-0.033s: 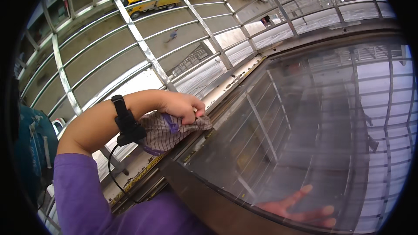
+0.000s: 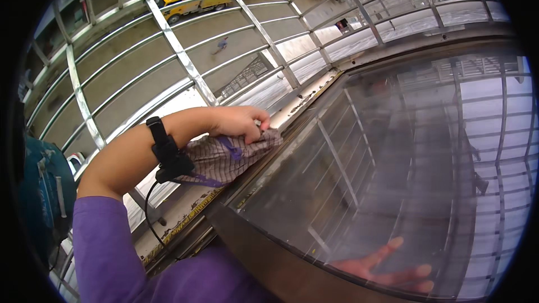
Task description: The person wipes the metal window frame with a cloth, repeatedly dipping the cloth into a bucket of water and wringing it out. They clean along the frame's edges and corners, occasionally adjusting their grip and position.
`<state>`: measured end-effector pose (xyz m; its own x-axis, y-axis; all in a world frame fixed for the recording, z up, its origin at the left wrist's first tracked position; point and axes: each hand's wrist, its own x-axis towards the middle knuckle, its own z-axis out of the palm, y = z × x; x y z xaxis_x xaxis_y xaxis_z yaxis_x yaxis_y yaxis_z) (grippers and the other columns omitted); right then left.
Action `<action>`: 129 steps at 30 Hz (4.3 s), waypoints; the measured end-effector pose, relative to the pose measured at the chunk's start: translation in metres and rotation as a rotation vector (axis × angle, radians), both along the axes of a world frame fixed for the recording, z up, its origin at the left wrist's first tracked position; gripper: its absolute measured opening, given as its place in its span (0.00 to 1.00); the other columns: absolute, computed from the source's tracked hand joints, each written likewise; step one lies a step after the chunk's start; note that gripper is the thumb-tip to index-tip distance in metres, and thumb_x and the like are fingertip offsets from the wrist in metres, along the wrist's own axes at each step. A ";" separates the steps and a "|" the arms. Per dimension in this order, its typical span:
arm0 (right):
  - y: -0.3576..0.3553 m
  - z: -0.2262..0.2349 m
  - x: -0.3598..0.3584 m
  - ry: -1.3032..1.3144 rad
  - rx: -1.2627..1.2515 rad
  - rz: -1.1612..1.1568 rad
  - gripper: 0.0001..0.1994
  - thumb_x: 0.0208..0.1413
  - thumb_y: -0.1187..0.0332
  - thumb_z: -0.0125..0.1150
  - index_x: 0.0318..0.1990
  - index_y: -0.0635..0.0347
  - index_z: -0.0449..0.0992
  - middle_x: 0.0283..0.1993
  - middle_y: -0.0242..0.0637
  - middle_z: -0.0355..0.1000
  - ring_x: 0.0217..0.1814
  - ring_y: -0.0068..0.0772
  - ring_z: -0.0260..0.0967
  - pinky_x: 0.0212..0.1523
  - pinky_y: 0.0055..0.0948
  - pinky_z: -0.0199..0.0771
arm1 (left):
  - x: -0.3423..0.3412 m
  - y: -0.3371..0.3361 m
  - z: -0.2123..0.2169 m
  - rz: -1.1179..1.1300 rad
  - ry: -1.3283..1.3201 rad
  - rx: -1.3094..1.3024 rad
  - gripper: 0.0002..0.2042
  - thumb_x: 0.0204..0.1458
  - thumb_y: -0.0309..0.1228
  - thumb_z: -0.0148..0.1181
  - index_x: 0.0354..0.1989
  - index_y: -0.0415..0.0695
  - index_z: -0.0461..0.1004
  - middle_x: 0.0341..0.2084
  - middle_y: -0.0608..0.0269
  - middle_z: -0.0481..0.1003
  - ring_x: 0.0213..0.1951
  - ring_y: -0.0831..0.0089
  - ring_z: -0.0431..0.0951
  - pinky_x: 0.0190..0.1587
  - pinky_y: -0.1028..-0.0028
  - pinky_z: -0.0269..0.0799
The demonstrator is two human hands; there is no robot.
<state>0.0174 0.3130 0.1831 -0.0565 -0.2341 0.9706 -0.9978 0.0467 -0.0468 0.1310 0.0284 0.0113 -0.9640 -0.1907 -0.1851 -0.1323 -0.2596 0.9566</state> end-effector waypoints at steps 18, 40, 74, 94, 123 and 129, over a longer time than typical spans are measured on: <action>-0.016 0.017 0.002 0.018 0.016 0.085 0.40 0.58 0.44 0.39 0.71 0.58 0.40 0.74 0.47 0.36 0.76 0.58 0.33 0.68 0.65 0.45 | 0.018 0.081 -0.005 0.015 -0.199 -0.475 0.24 0.48 0.35 0.57 0.52 0.38 0.63 0.40 0.38 0.74 0.47 0.45 0.74 0.49 0.58 0.68; -0.005 0.002 0.031 -0.107 0.331 0.626 0.39 0.55 0.50 0.37 0.70 0.67 0.45 0.73 0.54 0.42 0.75 0.64 0.33 0.70 0.69 0.32 | 0.065 0.096 0.016 0.053 -0.192 -0.146 0.19 0.42 0.30 0.58 0.46 0.43 0.67 0.31 0.59 0.72 0.35 0.69 0.73 0.37 0.70 0.68; -0.028 -0.001 0.025 -0.015 0.188 0.804 0.44 0.45 0.59 0.52 0.69 0.69 0.41 0.70 0.55 0.44 0.69 0.51 0.50 0.70 0.61 0.36 | 0.072 0.162 0.013 0.457 -0.047 -0.206 0.15 0.47 0.30 0.51 0.44 0.42 0.63 0.29 0.52 0.75 0.35 0.63 0.75 0.41 0.67 0.69; -0.026 0.001 0.033 -0.036 0.314 0.913 0.39 0.42 0.67 0.56 0.63 0.68 0.47 0.61 0.48 0.54 0.62 0.44 0.57 0.66 0.43 0.52 | 0.064 0.145 0.109 0.508 0.544 -0.242 0.15 0.44 0.28 0.47 0.43 0.46 0.62 0.31 0.62 0.69 0.34 0.72 0.68 0.40 0.73 0.66; -0.023 0.011 0.046 0.070 0.479 0.187 0.32 0.55 0.54 0.42 0.65 0.57 0.47 0.68 0.67 0.44 0.66 0.69 0.50 0.58 0.65 0.61 | -0.245 -0.091 -0.012 0.343 0.236 -0.375 0.28 0.58 0.33 0.45 0.68 0.49 0.52 0.58 0.46 0.66 0.59 0.56 0.67 0.58 0.62 0.62; -0.023 0.009 0.043 -0.008 0.450 0.160 0.34 0.54 0.55 0.43 0.66 0.58 0.45 0.68 0.66 0.43 0.66 0.67 0.50 0.59 0.63 0.60 | -0.245 -0.092 -0.043 0.394 0.111 -0.520 0.26 0.51 0.31 0.50 0.61 0.42 0.62 0.52 0.43 0.70 0.54 0.51 0.70 0.56 0.62 0.63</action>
<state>0.0603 0.2898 0.1922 0.0072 -0.6371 0.7708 -0.9939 -0.0896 -0.0648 -0.1145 -0.0635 -0.0320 -0.8120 -0.5707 0.1224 -0.0155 0.2307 0.9729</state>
